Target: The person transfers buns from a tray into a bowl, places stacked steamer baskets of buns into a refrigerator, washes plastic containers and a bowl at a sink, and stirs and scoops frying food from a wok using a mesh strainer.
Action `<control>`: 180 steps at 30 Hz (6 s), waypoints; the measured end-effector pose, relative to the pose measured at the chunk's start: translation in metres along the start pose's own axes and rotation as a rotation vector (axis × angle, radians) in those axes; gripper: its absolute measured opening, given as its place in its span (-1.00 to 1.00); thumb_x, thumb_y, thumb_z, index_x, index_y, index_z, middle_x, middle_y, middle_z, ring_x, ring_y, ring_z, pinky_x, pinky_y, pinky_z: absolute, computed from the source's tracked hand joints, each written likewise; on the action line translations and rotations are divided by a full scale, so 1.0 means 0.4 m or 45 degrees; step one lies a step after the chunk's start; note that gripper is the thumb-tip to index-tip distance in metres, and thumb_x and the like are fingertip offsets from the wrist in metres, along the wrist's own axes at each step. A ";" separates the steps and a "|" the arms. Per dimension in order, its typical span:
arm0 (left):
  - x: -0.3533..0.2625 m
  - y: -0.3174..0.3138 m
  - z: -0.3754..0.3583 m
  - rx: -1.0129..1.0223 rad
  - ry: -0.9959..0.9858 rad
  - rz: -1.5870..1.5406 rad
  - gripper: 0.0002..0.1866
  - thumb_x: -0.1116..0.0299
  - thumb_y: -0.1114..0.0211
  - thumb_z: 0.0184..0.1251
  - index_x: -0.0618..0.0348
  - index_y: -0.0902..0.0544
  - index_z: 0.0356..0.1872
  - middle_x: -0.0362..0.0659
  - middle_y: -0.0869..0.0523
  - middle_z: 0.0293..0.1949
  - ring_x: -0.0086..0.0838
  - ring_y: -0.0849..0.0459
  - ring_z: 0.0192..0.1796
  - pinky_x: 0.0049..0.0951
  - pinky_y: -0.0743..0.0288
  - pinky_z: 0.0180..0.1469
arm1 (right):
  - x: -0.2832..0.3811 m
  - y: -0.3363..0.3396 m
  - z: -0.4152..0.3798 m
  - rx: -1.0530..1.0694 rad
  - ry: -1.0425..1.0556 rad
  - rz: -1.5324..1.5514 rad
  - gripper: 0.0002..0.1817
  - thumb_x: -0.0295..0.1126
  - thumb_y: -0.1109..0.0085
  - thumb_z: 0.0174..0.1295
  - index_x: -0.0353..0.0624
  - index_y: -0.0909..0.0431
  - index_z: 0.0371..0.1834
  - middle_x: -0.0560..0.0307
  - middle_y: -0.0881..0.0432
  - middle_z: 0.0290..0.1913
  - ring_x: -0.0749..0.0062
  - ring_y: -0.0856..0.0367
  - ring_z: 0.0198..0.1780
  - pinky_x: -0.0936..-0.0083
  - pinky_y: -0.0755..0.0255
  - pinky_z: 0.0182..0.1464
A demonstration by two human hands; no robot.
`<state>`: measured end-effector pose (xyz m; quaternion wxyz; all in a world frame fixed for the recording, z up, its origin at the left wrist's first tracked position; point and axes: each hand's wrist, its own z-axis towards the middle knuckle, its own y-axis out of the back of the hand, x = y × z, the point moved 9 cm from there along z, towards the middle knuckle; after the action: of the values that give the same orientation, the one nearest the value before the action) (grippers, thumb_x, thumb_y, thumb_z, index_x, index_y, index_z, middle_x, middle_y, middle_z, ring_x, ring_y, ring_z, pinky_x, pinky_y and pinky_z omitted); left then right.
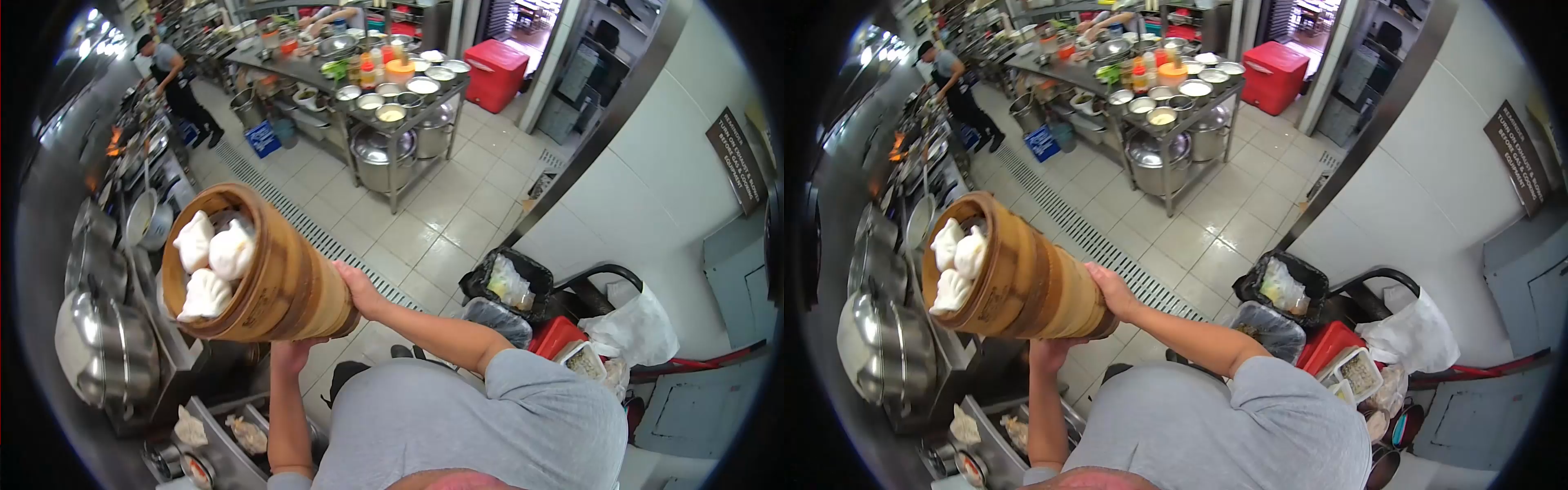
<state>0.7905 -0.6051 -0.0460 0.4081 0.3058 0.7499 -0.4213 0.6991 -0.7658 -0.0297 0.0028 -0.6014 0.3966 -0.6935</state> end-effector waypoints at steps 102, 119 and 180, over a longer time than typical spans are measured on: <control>-1.171 -2.499 6.753 0.140 0.053 0.160 -0.02 -0.65 0.38 0.30 -0.13 -0.17 0.49 -0.14 -0.52 0.12 -0.53 -0.61 -0.26 -0.54 -0.41 -0.60 | 2.890 4.681 4.656 -0.267 0.130 0.209 -0.32 0.15 0.24 0.56 -0.04 -0.18 0.56 0.07 -0.32 0.52 0.12 -0.36 0.48 0.11 -0.29 0.50; -1.983 -1.813 7.966 0.045 0.042 0.108 0.02 -0.62 0.34 0.33 0.02 -0.14 0.52 -0.08 -0.41 0.34 -0.35 -0.43 0.30 -0.29 -0.60 0.05 | 2.980 4.584 6.264 -0.363 0.040 0.225 -0.30 0.16 0.15 0.52 -0.03 -0.18 0.56 0.08 -0.34 0.50 0.14 -0.35 0.48 0.09 -0.32 0.47; -4.971 1.520 11.689 -0.293 0.018 0.038 0.04 -0.68 0.50 0.26 -0.19 -0.20 0.56 -0.18 -0.55 0.25 -0.36 -0.56 0.04 -0.32 -0.47 -0.24 | 2.673 3.336 12.109 0.156 -0.058 0.211 -0.41 -0.11 -0.06 0.50 -0.09 -0.27 0.51 0.02 -0.42 0.45 0.14 -0.44 0.41 0.13 -0.37 0.43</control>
<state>3.8899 -4.6766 -0.0068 0.4416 0.2710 0.7915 -0.3242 3.8234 -4.8430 -0.0629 0.1060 -0.5809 0.4019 -0.6998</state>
